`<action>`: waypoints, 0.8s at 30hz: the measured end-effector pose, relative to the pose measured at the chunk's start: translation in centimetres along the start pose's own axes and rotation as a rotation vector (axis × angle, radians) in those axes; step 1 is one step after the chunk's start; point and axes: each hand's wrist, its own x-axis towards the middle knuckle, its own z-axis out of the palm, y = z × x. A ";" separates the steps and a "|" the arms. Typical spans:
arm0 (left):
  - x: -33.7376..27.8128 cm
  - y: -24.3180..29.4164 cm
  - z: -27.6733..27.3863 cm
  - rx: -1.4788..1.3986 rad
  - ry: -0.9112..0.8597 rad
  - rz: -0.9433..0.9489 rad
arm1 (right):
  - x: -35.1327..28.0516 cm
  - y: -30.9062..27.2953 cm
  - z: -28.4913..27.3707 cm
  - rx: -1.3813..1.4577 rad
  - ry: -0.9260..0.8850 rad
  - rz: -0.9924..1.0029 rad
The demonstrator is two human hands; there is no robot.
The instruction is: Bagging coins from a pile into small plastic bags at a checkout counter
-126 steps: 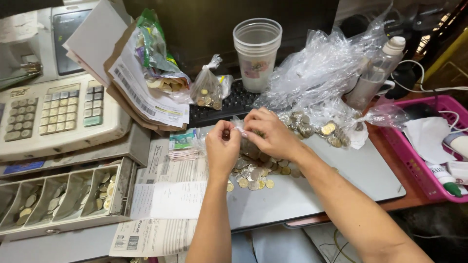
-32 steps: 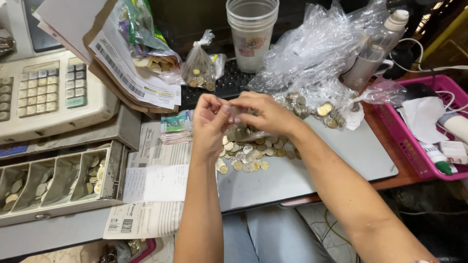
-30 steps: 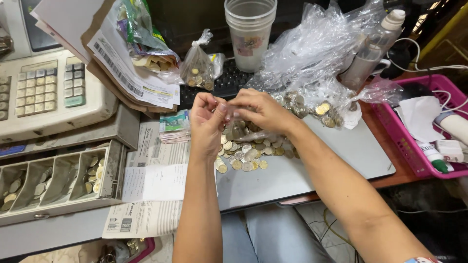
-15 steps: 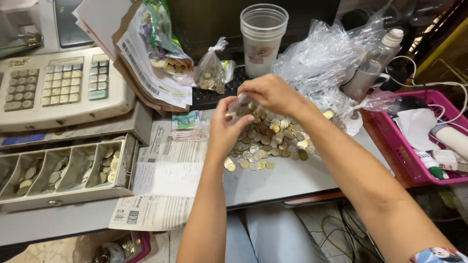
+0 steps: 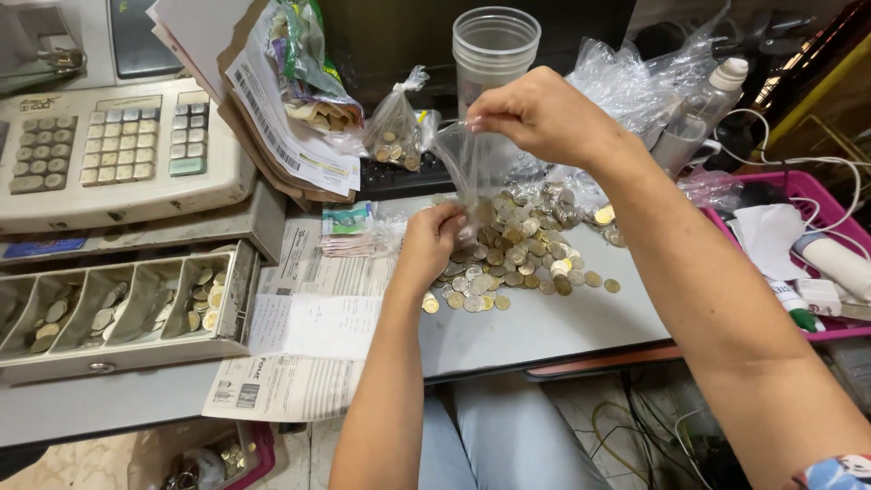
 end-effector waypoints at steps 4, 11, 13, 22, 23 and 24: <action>-0.2 -0.2 0.1 0.085 0.041 0.016 | -0.2 -0.5 -0.4 0.064 0.038 0.036; 0.2 -1.3 0.4 0.212 0.075 0.060 | -0.7 -0.1 -0.9 0.054 0.015 0.066; 0.1 -1.1 0.3 0.207 0.074 0.058 | -0.6 -0.3 -1.5 0.009 -0.007 0.038; -0.2 -0.5 0.0 0.252 0.074 0.010 | -0.3 -0.3 -5.1 0.079 0.126 0.145; -0.3 -0.4 -0.1 0.269 0.068 -0.004 | -0.5 0.0 -5.5 0.056 0.115 0.128; -0.4 -0.4 -0.1 0.285 0.062 -0.019 | -0.6 0.4 -6.0 0.033 0.105 0.111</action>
